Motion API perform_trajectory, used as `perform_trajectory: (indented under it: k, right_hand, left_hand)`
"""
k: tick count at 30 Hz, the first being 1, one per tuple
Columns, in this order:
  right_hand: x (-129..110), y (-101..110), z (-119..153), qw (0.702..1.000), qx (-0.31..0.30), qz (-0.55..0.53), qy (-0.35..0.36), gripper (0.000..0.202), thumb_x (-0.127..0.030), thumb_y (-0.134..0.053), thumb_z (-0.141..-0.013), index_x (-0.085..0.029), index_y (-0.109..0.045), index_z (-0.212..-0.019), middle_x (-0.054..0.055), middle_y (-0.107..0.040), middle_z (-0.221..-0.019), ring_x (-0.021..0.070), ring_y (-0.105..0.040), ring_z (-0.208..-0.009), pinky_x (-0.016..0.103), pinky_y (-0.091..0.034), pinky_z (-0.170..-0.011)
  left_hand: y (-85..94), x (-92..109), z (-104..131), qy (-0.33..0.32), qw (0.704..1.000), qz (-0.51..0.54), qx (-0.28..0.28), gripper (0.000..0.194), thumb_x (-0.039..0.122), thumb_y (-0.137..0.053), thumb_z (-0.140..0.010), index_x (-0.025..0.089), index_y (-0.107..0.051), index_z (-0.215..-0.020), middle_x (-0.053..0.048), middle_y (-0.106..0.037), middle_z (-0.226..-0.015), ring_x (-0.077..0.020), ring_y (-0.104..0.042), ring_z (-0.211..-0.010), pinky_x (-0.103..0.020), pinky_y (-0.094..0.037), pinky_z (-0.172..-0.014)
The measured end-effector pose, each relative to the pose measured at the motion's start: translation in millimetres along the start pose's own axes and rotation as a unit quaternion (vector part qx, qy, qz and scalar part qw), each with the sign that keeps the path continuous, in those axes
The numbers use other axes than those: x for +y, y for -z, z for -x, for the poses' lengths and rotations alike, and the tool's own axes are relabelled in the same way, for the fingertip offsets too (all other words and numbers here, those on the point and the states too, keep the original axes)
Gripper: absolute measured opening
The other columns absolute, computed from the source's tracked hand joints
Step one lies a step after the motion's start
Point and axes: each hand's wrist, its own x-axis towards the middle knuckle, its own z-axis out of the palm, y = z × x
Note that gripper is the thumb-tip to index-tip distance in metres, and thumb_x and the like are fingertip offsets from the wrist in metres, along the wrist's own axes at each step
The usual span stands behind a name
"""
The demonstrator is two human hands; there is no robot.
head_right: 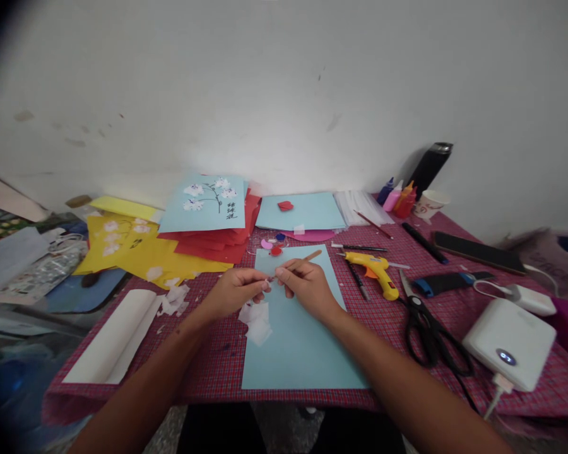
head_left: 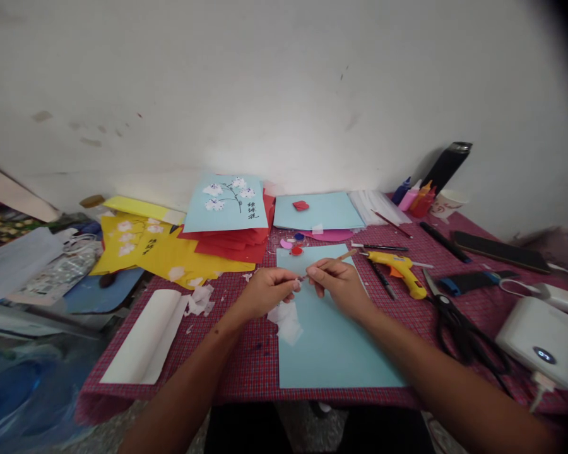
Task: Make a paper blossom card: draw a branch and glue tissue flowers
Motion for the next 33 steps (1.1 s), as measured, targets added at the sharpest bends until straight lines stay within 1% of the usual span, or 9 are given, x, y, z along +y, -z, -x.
perform_trajectory:
  k: [5,8,10,13,17,19,22,28,33]
  right_hand:
    - [5.1,0.0,-0.2,0.996,-0.021,-0.075,-0.032,0.025,-0.04,-0.07,-0.084,-0.018,-0.068,-0.096,0.0,-0.068,-0.072,0.0103,-0.057,-0.045,0.025,-0.045,-0.046]
    - [2.8,1.0,-0.2,0.993,-0.048,-0.105,-0.036,0.023,-0.04,-0.07,-0.084,-0.018,-0.066,-0.09,0.003,-0.072,-0.082,0.0104,-0.059,-0.048,0.025,-0.048,-0.048]
    - [-0.6,0.7,0.7,0.994,-0.051,-0.09,-0.03,0.023,-0.04,-0.068,-0.086,-0.017,-0.064,-0.085,0.005,-0.073,-0.085,0.0103,-0.06,-0.05,0.025,-0.048,-0.049]
    - [-4.5,-0.3,3.2,0.997,-0.048,-0.06,-0.009,0.022,-0.039,-0.066,-0.086,-0.018,-0.062,-0.087,0.003,-0.071,-0.079,0.0105,-0.059,-0.05,0.025,-0.047,-0.05]
    - [-3.8,1.7,5.2,0.997,-0.047,-0.054,0.018,0.027,-0.037,-0.068,-0.085,-0.019,-0.064,-0.106,-0.003,-0.06,-0.068,0.01,-0.053,-0.05,0.024,-0.042,-0.049]
    - [-2.6,3.9,4.9,0.998,-0.041,-0.042,0.021,0.023,-0.037,-0.068,-0.085,-0.019,-0.067,-0.1,-0.004,-0.056,-0.065,0.0097,-0.051,-0.049,0.024,-0.04,-0.048]
    - [-1.7,6.2,3.1,0.999,-0.033,-0.025,0.016,0.021,-0.039,-0.068,-0.085,-0.018,-0.067,-0.084,-0.002,-0.06,-0.067,0.0095,-0.052,-0.047,0.026,-0.042,-0.048]
    - [-3.3,3.1,0.4,0.999,-0.016,-0.031,-0.01,0.029,-0.046,-0.069,-0.084,-0.019,-0.059,-0.081,0.001,-0.069,-0.068,0.0112,-0.057,-0.044,0.025,-0.044,-0.044]
    - [-4.2,0.3,1.2,1.0,0.001,-0.003,-0.002,0.032,-0.046,-0.066,-0.087,-0.019,-0.056,-0.074,0.0,-0.068,-0.066,0.0099,-0.056,-0.043,0.024,-0.042,-0.044]
  left_hand:
    - [0.1,-2.2,-1.1,-0.011,1.0,0.019,0.005,0.024,0.036,-0.065,-0.082,0.014,-0.074,-0.09,-0.002,-0.065,-0.069,-0.0108,-0.057,-0.06,-0.021,-0.043,-0.056]
    - [0.7,-1.4,-0.7,-0.022,0.999,0.007,0.026,0.027,0.037,-0.065,-0.083,0.016,-0.074,-0.094,-0.001,-0.064,-0.069,-0.0109,-0.056,-0.06,-0.02,-0.041,-0.054]
    - [0.3,0.0,-0.1,-0.027,0.999,-0.011,0.03,0.027,0.038,-0.064,-0.083,0.016,-0.075,-0.094,0.0,-0.062,-0.066,-0.0109,-0.055,-0.059,-0.02,-0.039,-0.054]
    - [-0.6,1.8,0.6,-0.025,0.999,-0.02,0.016,0.025,0.036,-0.062,-0.084,0.016,-0.075,-0.09,0.0,-0.061,-0.064,-0.011,-0.054,-0.059,-0.021,-0.039,-0.055]
    - [0.0,1.5,0.3,-0.009,1.0,-0.017,-0.01,0.02,0.033,-0.064,-0.082,0.015,-0.073,-0.081,0.0,-0.062,-0.062,-0.0108,-0.055,-0.058,-0.021,-0.04,-0.055]
    - [0.8,0.5,-0.2,0.001,1.0,-0.011,-0.021,0.02,0.033,-0.065,-0.08,0.014,-0.072,-0.08,0.0,-0.061,-0.061,-0.0105,-0.054,-0.056,-0.021,-0.04,-0.055]
    - [1.5,-0.9,-0.8,0.007,1.0,0.008,-0.017,0.021,0.033,-0.065,-0.08,0.014,-0.073,-0.084,-0.001,-0.062,-0.062,-0.0108,-0.055,-0.057,-0.021,-0.041,-0.055]
    - [1.3,0.1,-0.4,-0.015,1.0,-0.011,0.014,0.024,0.034,-0.064,-0.082,0.016,-0.075,-0.094,-0.002,-0.067,-0.071,-0.0113,-0.057,-0.061,-0.021,-0.042,-0.055]
    - [0.1,0.2,-0.3,-0.024,0.999,-0.014,0.027,0.021,0.031,-0.065,-0.082,0.016,-0.075,-0.091,-0.001,-0.065,-0.066,-0.011,-0.056,-0.06,-0.021,-0.041,-0.055]
